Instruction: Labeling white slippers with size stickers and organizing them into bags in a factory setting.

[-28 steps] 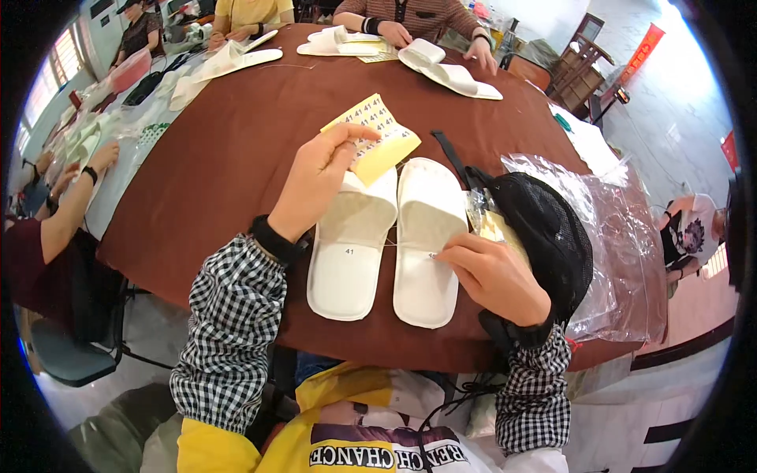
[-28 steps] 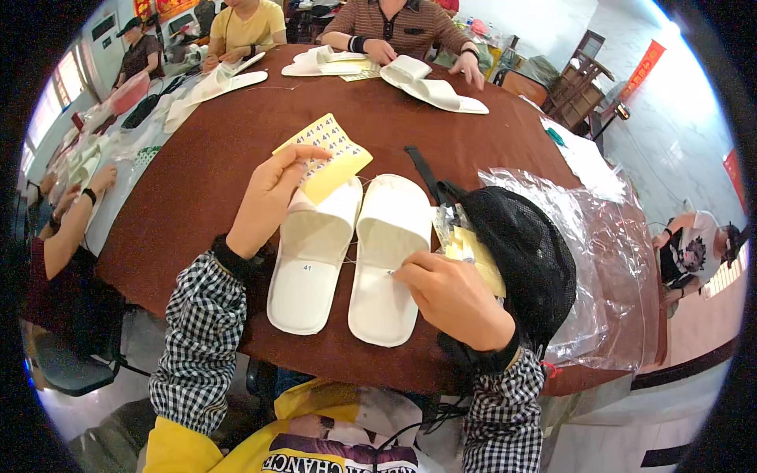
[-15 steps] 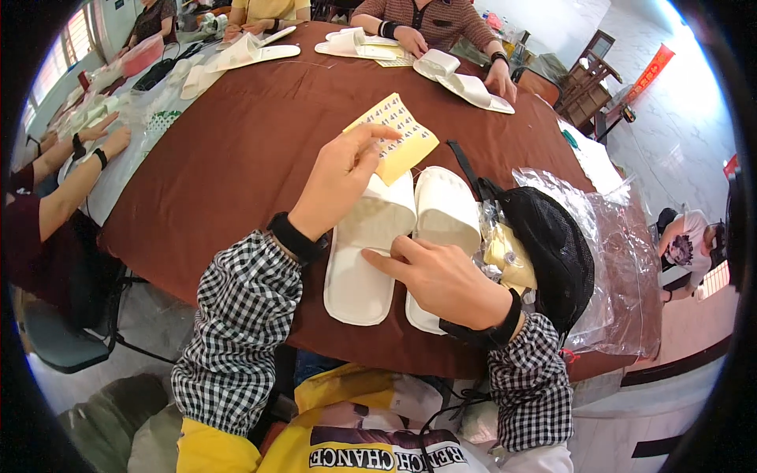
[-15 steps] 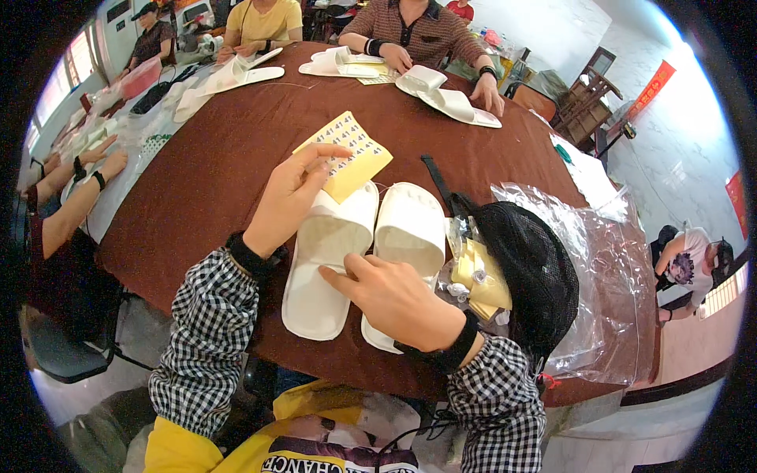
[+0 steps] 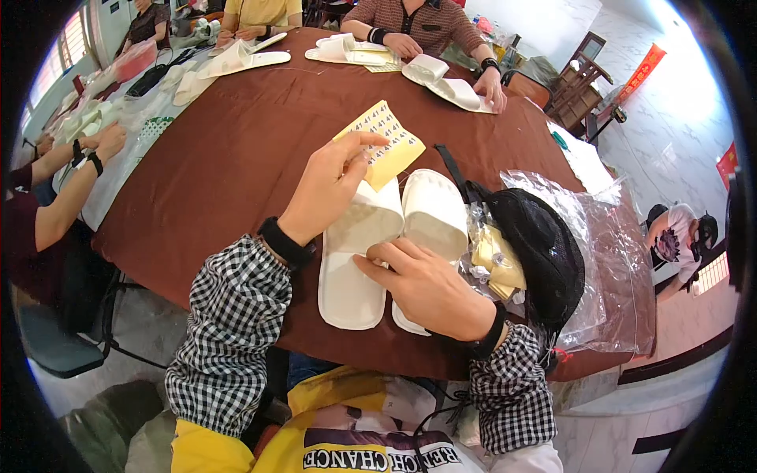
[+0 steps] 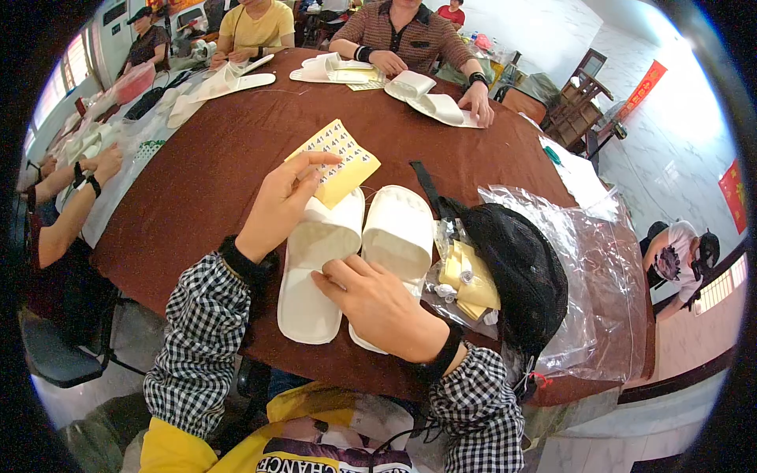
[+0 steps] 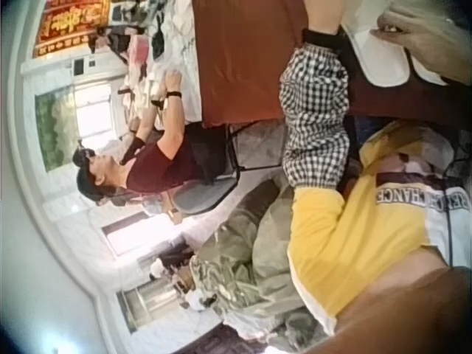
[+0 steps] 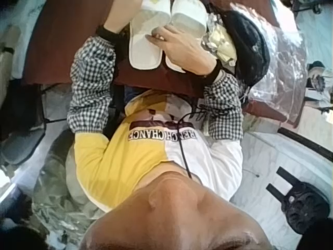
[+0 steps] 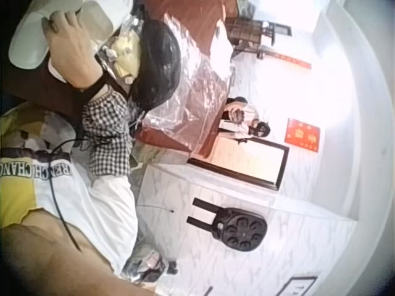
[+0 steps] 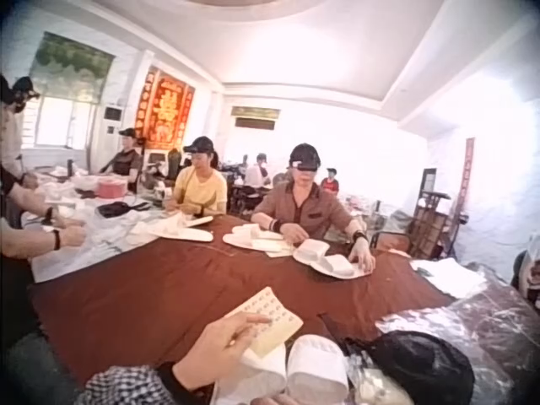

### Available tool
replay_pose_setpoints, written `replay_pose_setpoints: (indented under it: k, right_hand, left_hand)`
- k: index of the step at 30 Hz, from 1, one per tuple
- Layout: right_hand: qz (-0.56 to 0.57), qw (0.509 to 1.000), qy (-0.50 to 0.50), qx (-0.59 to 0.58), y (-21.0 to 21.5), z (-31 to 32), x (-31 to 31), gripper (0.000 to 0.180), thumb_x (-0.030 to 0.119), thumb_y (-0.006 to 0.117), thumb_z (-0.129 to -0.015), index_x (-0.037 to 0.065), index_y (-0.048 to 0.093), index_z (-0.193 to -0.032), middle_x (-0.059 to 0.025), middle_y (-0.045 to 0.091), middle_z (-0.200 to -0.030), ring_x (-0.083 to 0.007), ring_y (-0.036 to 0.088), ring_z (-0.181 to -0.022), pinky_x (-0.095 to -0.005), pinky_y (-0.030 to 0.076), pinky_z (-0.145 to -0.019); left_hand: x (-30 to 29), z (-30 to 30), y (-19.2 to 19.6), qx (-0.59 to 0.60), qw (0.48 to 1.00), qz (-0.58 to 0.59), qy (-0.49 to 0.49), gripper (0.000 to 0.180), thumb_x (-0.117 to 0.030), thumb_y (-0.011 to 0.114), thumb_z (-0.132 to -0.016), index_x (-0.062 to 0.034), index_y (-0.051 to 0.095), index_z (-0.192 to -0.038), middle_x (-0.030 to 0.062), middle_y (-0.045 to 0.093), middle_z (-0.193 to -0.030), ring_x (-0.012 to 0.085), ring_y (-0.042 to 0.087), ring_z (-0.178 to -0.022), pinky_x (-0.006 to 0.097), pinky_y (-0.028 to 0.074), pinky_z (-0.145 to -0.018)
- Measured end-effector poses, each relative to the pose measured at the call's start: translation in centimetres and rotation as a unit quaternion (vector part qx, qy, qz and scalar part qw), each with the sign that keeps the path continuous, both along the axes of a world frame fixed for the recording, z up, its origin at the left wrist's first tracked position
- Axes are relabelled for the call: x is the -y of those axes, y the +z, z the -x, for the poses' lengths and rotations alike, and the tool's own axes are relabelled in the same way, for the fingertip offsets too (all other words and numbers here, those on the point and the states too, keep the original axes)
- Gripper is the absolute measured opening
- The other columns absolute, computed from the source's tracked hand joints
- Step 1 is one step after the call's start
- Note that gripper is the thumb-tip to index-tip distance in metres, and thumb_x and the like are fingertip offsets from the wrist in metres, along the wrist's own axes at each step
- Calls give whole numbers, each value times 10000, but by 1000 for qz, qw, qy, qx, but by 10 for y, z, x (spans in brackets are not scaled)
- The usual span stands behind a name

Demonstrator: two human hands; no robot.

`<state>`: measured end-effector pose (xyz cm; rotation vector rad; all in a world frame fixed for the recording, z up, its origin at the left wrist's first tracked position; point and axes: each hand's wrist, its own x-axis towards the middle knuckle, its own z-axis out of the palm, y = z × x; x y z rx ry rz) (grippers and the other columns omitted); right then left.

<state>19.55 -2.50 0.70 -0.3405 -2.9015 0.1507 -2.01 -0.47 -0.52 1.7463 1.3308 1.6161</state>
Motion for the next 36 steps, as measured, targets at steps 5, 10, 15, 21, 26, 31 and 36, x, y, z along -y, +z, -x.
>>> replay_pose_setpoints:
  k: [5, 10, 15, 21, 26, 31, 36]
  right_hand:
    - [9, 1000, -4, -7, -2, -2, 0, 519, -33, 586, -761, -1, 589, -1279, -105, 552, -1155, -277, 555, -1062, -372, 490, -925]
    - [37, 999, 7, -10, 0, -4, -4, 529, -49, 593, -753, -9, 579, -1281, -114, 547, -1149, -287, 552, -1062, -371, 513, -877]
    - [20, 1000, -8, 8, -2, -4, 1, 525, -33, 594, -758, -11, 575, -1283, -125, 542, -1157, -292, 555, -1069, -369, 521, -864]
    - [25, 1000, 3, 2, -1, -5, -2, 524, 0, 598, -773, -6, 566, -1295, -130, 536, -1163, -294, 558, -1073, -378, 538, -832]
    - [14, 1000, -5, 13, -1, -5, 1, 528, 1, 601, -773, -5, 558, -1299, -129, 533, -1165, -293, 561, -1068, -387, 550, -806]
    - [34, 999, 2, 1, -4, -8, -3, 499, -14, 592, -777, 5, 574, -1276, -127, 554, -1198, -285, 572, -1085, -381, 550, -810]
    - [87, 991, 0, -99, 15, -26, -24, 397, -33, 558, -823, 17, 622, -1211, -129, 626, -1149, -307, 631, -1007, -375, 542, -817]
  left_hand:
    - [-3, -1, -3, 22, 1000, -15, 2, 264, -16, 499, -955, -20, 653, -1170, 59, 567, -768, 105, 476, -651, 283, 413, -609]
    - [-3, -1, -4, 8, 1000, -24, 1, 270, -41, 504, -959, -19, 646, -1187, 74, 599, -798, 116, 478, -639, 295, 423, -612]
    - [-2, -1, -3, -35, 999, 9, -17, 339, -91, 535, -970, -22, 586, -1299, 117, 639, -1067, 128, 591, -825, 279, 494, -732]
    - [2, 0, -4, -97, 989, 81, -72, 652, -216, 689, -901, 2, 423, -1454, 236, 550, -1326, 268, 594, -1115, 347, 486, -951]
    - [0, 4, -6, -182, 977, 80, -81, 843, -272, 769, -836, 26, 335, -1495, 314, 503, -1360, 387, 527, -1246, 401, 421, -1054]
    - [-2, 10, -7, -179, 975, 94, -92, 903, -266, 808, -795, 21, 326, -1503, 314, 477, -1398, 389, 503, -1285, 399, 407, -1072]
    - [-3, 11, -7, -187, 975, 77, -93, 904, -272, 810, -790, 10, 333, -1504, 294, 474, -1415, 378, 495, -1303, 385, 396, -1088]
